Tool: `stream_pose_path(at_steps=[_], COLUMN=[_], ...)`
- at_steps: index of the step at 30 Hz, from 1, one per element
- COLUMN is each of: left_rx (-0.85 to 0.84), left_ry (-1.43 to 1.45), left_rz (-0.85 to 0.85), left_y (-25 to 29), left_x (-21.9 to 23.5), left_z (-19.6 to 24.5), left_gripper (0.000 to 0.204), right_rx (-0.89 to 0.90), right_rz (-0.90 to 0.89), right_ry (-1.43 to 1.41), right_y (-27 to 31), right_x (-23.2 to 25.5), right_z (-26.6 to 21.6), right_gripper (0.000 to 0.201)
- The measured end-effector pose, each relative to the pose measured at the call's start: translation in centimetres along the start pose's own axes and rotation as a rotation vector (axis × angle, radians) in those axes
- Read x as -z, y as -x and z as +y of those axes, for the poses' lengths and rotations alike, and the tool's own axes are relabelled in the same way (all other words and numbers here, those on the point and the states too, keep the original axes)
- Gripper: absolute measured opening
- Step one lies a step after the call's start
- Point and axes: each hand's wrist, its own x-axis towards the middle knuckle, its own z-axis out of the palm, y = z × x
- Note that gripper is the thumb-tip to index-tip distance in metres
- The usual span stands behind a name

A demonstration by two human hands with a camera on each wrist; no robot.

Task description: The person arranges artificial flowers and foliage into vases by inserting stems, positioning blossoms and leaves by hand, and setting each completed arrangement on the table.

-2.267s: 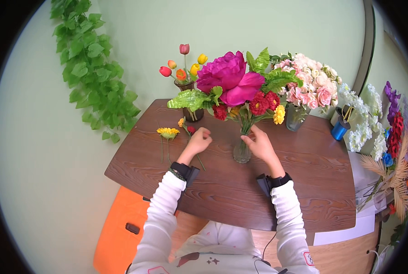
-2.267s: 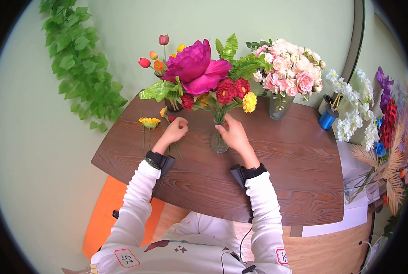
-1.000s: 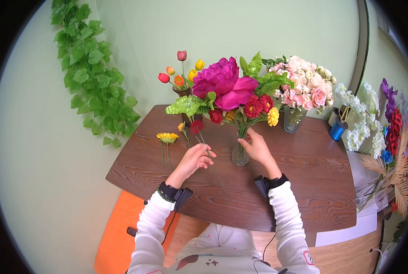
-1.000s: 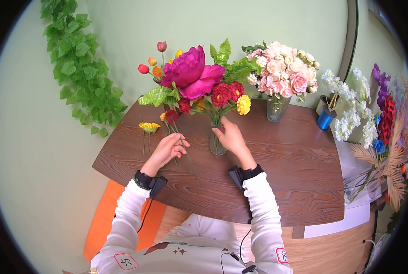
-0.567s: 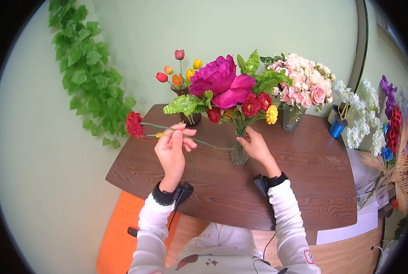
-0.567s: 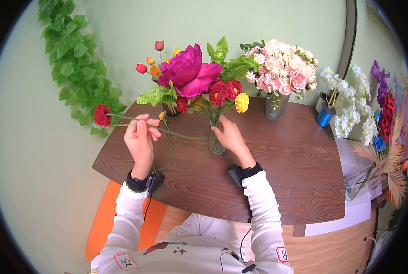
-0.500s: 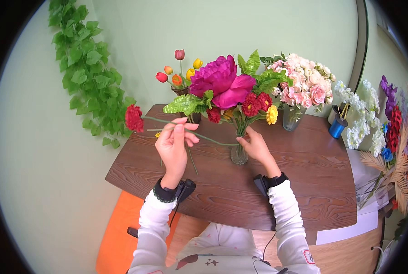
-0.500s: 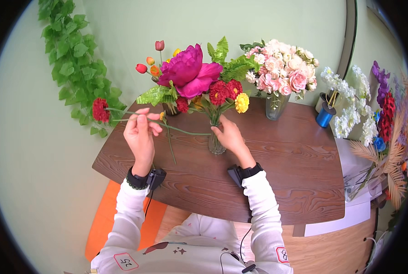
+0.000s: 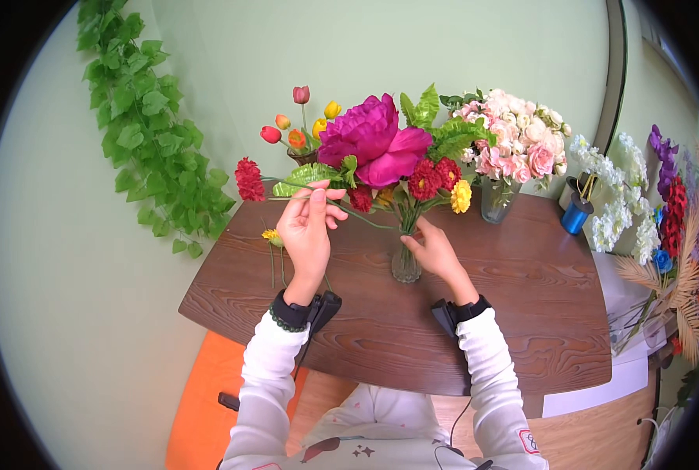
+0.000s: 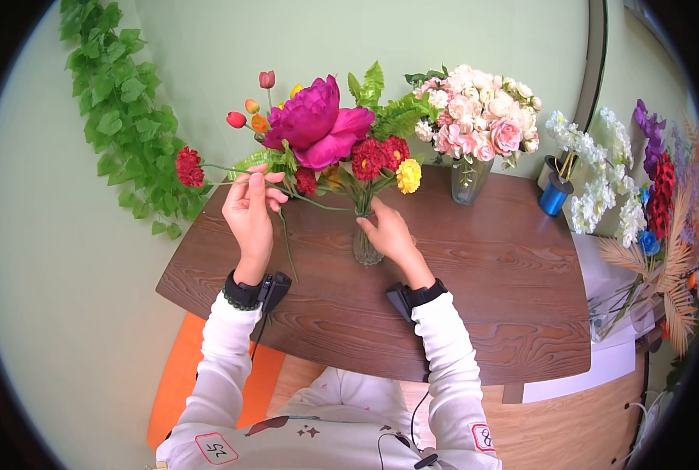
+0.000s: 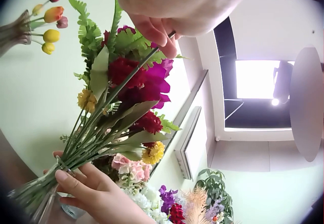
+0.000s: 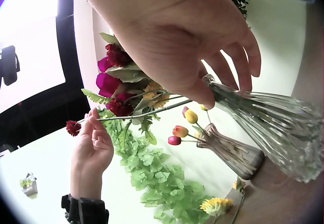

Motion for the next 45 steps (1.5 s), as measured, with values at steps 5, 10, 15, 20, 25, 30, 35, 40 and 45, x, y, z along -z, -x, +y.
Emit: stream_pose_path(at_steps=[5,10,15,20,25,30,35,40,45], left_rx=[0.003,0.028,0.019,0.041,0.040,0.021,-0.018,-0.072,-0.171], left_ry=[0.012,0.010,-0.009,-0.032,-0.038,-0.020,0.027,0.064,0.049], left_rz=[-0.003,-0.018,-0.011,-0.005,-0.030,-0.038,-0.031,-0.008,-0.040], left_y=[0.2,0.3,0.2,0.0,-0.2,0.0,0.3,1.3,1.8], left_x=[-0.5,-1.0,-1.4,-1.5,-1.5,-2.1,-2.7,-3.1,-3.1], left_z=[-0.4,-0.6,-0.2,0.3,0.1,-0.2,-1.0,-1.8,-2.9], left_gripper=[0.023,0.024,0.024,0.025,0.025,0.025,0.025,0.024,0.023], right_rx=[0.004,0.005,0.002,0.006,0.000,0.004,-0.009,-0.005,0.007], right_rz=[0.002,0.008,0.005,0.014,0.010,0.021,0.021,0.025,0.050], right_ry=[-0.006,-0.015,0.004,0.003,0.009,0.008,-0.039,0.006,0.001], right_y=[0.0,0.0,0.0,0.0,0.0,0.0,0.0,0.0,0.1], right_x=[0.0,0.0,-0.1,-0.1,-0.2,-0.4,-0.4,-0.3,-0.4], right_z=[-0.2,-0.3,0.0,0.1,0.0,0.3,0.1,0.0,0.0], right_gripper=[0.037,0.038,0.036,0.036,0.036,0.037,0.038,0.037,0.035])
